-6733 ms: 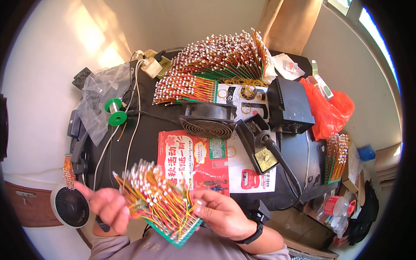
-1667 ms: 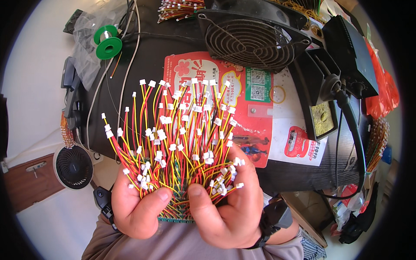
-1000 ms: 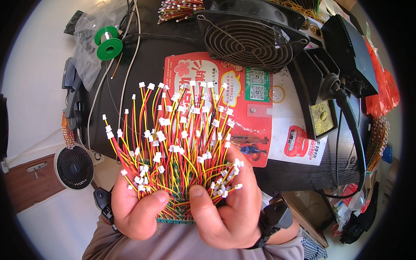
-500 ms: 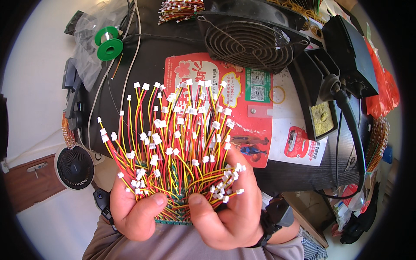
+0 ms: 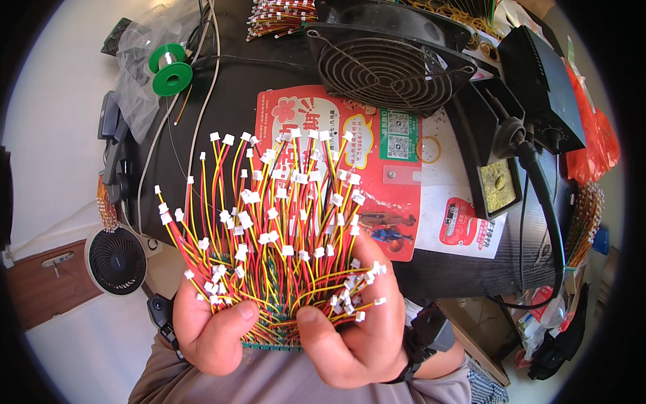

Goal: Soldering multiple wire connectors onto a green circuit board at a workbench.

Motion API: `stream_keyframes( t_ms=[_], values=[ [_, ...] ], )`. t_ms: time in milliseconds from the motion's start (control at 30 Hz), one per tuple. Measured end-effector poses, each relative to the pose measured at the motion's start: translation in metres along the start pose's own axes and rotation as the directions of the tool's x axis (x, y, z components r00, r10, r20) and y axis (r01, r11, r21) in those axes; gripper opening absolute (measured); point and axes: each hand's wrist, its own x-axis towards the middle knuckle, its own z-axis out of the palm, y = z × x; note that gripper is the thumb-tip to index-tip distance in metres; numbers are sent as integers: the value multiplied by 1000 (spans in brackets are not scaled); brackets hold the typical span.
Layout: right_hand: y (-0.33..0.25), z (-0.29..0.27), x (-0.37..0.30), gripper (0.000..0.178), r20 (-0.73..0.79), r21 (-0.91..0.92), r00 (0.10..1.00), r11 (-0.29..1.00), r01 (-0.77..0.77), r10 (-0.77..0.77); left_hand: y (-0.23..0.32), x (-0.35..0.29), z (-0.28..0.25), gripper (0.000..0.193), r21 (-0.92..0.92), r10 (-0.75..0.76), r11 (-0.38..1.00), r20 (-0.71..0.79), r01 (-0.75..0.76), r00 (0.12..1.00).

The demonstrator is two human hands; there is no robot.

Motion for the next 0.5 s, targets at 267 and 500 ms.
stream_keyframes(
  t_ms=[267,500],
  values=[
    [-2,-2,0,82,26,2,1000,1000,-16,16,0,0,1,53,29,29,999,-2,-29,1000],
    [-3,-4,1,86,39,-14,999,999,-29,30,1,0,1,53,48,13,999,-15,-12,1000]
  ],
)
